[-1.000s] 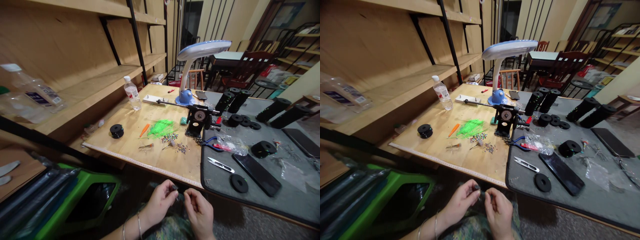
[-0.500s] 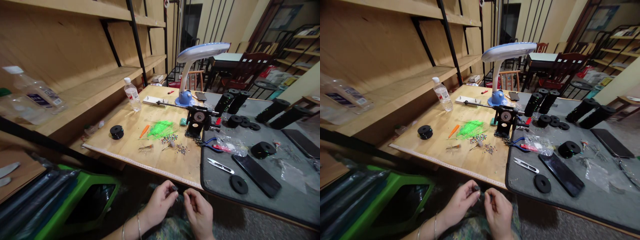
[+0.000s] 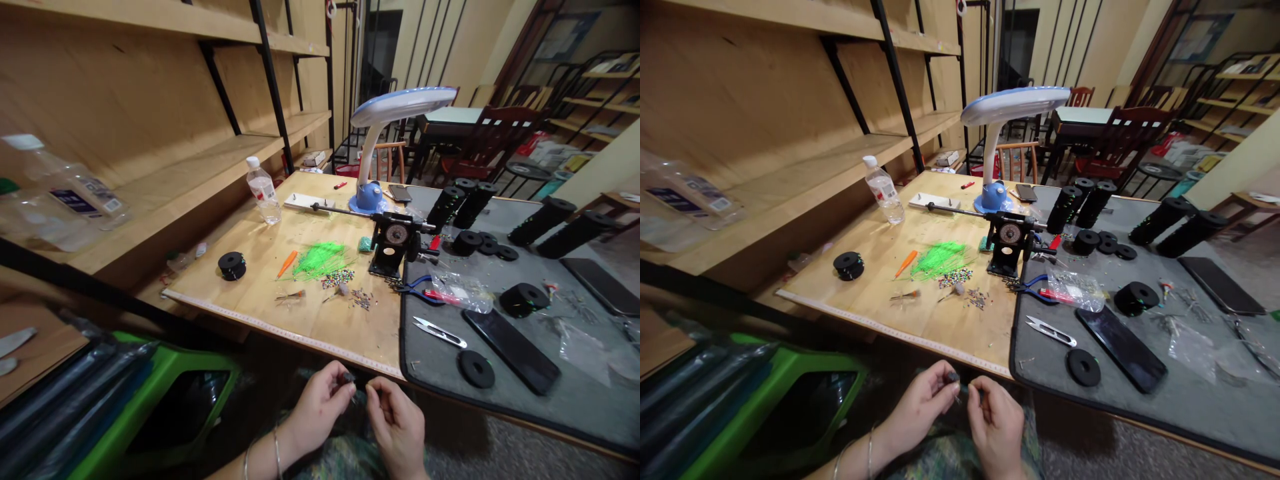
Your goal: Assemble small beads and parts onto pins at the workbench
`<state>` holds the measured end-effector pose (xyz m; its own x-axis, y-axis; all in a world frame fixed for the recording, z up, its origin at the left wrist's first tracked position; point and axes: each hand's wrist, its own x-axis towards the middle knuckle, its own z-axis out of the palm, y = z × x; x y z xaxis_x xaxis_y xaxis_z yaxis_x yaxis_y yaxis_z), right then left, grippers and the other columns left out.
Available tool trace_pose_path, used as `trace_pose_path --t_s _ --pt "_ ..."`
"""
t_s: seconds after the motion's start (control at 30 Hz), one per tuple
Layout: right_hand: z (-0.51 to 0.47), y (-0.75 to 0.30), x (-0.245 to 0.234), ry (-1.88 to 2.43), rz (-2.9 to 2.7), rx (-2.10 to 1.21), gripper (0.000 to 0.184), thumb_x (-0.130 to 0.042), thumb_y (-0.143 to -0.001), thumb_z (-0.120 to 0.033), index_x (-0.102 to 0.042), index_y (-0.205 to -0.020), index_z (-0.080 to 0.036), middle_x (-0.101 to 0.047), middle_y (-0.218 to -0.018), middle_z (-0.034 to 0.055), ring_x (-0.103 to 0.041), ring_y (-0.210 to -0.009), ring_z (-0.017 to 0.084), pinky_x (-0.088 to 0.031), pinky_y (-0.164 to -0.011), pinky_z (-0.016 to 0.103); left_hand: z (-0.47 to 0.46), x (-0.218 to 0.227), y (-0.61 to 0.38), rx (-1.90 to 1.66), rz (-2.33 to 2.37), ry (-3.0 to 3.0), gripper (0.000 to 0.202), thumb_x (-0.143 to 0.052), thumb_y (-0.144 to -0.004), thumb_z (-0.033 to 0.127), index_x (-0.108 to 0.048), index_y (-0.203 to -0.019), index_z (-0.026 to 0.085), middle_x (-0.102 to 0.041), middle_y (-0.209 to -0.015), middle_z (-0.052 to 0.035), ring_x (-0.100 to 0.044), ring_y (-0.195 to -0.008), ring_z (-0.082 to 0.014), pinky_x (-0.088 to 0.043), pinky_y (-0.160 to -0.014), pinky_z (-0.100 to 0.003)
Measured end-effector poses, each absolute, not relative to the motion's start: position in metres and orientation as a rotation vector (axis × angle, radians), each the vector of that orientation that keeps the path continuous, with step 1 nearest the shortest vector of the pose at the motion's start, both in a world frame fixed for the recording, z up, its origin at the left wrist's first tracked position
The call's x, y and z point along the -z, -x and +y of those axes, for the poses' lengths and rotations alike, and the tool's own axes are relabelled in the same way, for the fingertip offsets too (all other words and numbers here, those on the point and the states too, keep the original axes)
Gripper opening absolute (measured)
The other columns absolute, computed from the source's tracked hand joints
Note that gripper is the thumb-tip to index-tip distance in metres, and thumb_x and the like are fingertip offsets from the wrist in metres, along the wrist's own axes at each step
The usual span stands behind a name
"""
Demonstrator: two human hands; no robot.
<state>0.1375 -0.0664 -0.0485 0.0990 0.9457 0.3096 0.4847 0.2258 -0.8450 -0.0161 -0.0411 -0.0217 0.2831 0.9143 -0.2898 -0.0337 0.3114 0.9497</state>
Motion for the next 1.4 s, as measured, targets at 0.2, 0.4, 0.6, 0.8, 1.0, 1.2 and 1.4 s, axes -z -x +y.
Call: trace_pose_path --t_s 0.2,0.4,0.6,0.8,1.0,1.2,1.4 --pt "-0.0644 -0.1376 0.0518 1.347 -1.605 -0.507 0.013 -0.056 -0.086 -0.024 -0.066 -0.080 -0.017 -0.054 -0.054 -0.0026 -0.047 -0.041 0.010 -0.039 -0.042 0.019 -0.0415 0.0246 0.0165 -0.820 1.074 -1.075 0.025 -0.059 -0.081 0.038 -0.046 -0.077 0.017 -0.043 -0.063 0.0059 -0.038 -0.056 -0.0092 -0.033 -0.053 -0.023" --pt "-0.0648 -0.1372 0.0505 1.359 -1.636 -0.492 0.015 -0.054 -0.087 -0.025 -0.065 -0.080 -0.018 -0.055 -0.053 -0.0023 -0.048 -0.041 0.010 -0.039 -0.042 0.019 -0.0415 0.0289 0.0167 -0.820 1.074 -1.070 0.024 -0.059 -0.082 0.037 -0.047 -0.078 0.017 -0.043 -0.063 0.0058 -0.039 -0.056 -0.0092 -0.033 -0.054 -0.022" --pt "-0.0642 -0.1380 0.0516 1.344 -1.677 -0.480 0.013 -0.055 -0.088 -0.024 -0.065 -0.083 -0.017 -0.059 -0.057 -0.0007 -0.051 -0.043 0.011 -0.041 -0.045 0.019 -0.0410 0.0236 0.0161 -0.820 1.067 -1.060 0.025 -0.060 -0.081 0.038 -0.046 -0.078 0.017 -0.042 -0.062 0.0060 -0.038 -0.056 -0.0091 -0.032 -0.053 -0.022" --pt "-0.0651 -0.1383 0.0490 1.326 -1.623 -0.459 0.012 -0.056 -0.087 -0.023 -0.066 -0.084 -0.017 -0.061 -0.058 -0.0002 -0.052 -0.043 0.011 -0.041 -0.044 0.020 -0.0406 0.0233 0.0159 -0.823 1.078 -1.074 0.022 -0.058 -0.082 0.036 -0.047 -0.078 0.017 -0.043 -0.063 0.0057 -0.039 -0.056 -0.0094 -0.033 -0.054 -0.023" --pt "-0.0659 -0.1389 0.0507 1.332 -1.639 -0.453 0.011 -0.056 -0.087 -0.022 -0.065 -0.084 -0.017 -0.059 -0.056 -0.0012 -0.051 -0.042 0.011 -0.040 -0.044 0.020 -0.0393 0.0226 0.0161 -0.828 1.088 -1.071 0.023 -0.059 -0.081 0.036 -0.047 -0.077 0.017 -0.043 -0.063 0.0055 -0.039 -0.056 -0.0095 -0.034 -0.054 -0.023" --pt "-0.0658 -0.1390 0.0498 1.326 -1.648 -0.442 0.009 -0.056 -0.087 -0.022 -0.064 -0.085 -0.018 -0.060 -0.058 -0.0009 -0.051 -0.043 0.011 -0.040 -0.043 0.020 -0.0414 0.0237 0.0165 -0.826 1.091 -1.069 0.024 -0.060 -0.080 0.037 -0.047 -0.077 0.017 -0.043 -0.063 0.0057 -0.039 -0.056 -0.0093 -0.034 -0.054 -0.022" --pt "-0.0663 -0.1402 0.0532 1.321 -1.654 -0.440 0.009 -0.056 -0.087 -0.021 -0.064 -0.085 -0.017 -0.059 -0.057 -0.0016 -0.050 -0.042 0.010 -0.040 -0.044 0.020 -0.0414 0.0265 0.0168 -0.832 1.084 -1.084 0.022 -0.059 -0.082 0.036 -0.048 -0.078 0.017 -0.044 -0.064 0.0052 -0.040 -0.057 -0.0094 -0.034 -0.054 -0.022"
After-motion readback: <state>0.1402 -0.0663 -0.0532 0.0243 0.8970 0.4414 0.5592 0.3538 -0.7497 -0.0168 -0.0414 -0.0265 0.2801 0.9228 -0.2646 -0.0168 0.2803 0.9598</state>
